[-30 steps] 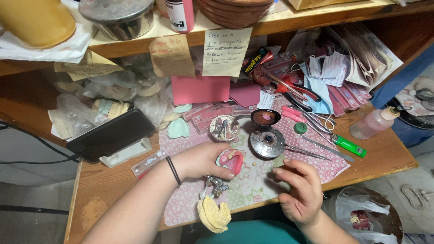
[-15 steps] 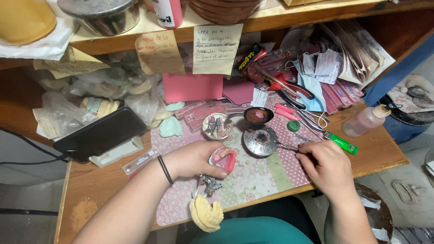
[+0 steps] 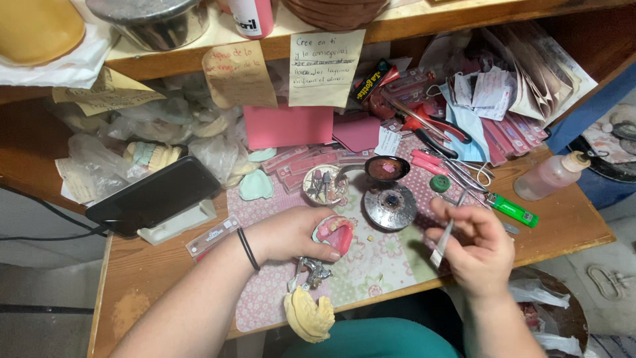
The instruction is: The person uses a fine brush to apply a pink substance to a dental prosthetic held in their left hand. They repeatedly dip the brush into a small container to reload the material and carefully paint the prosthetic's surface. The person then picks up a second prosthetic and joins the two pieces together.
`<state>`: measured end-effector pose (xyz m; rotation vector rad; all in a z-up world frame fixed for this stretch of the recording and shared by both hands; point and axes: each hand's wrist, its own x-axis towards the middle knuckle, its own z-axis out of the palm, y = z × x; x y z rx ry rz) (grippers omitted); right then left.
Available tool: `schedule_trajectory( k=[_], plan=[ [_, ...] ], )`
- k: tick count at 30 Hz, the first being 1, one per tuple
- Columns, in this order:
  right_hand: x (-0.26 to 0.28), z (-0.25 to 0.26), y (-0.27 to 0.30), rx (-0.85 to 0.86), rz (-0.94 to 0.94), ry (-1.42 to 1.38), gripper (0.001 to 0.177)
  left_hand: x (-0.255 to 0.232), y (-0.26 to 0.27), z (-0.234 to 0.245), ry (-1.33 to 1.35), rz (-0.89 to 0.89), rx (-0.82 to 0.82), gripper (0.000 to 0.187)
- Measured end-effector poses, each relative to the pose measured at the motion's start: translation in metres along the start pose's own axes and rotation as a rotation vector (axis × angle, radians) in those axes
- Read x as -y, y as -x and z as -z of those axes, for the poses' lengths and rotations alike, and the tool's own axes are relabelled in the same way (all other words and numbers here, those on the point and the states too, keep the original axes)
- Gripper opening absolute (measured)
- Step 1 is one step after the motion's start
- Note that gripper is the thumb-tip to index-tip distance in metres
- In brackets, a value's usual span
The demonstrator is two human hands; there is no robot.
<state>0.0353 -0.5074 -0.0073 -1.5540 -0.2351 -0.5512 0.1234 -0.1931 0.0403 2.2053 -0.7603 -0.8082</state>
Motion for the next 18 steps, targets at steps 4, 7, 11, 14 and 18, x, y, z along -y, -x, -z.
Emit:
schedule_trajectory(
  k=[4, 7, 11, 14, 18],
  plan=[
    [-0.007, -0.021, 0.002, -0.140, 0.058, -0.012, 0.013, -0.002, 0.001, 0.000, -0.019, 0.009, -0.004, 0.047],
    [-0.011, -0.022, -0.007, -0.249, -0.133, -0.121, 0.019, -0.007, 0.003, 0.002, -0.025, 0.027, -0.005, 0.056],
    [-0.012, -0.017, -0.012, -0.226, -0.341, -0.334, 0.031, -0.010, 0.005, 0.003, -0.025, 0.044, -0.003, 0.057],
    [-0.011, -0.016, -0.015, -0.223, -0.334, -0.334, 0.029, -0.009, 0.004, 0.000, -0.020, 0.025, -0.019, 0.060],
    [-0.028, -0.010, -0.020, -0.182, -0.139, -0.511, 0.022, 0.006, -0.002, -0.004, 0.098, -0.055, -0.077, 0.060]
  ],
)
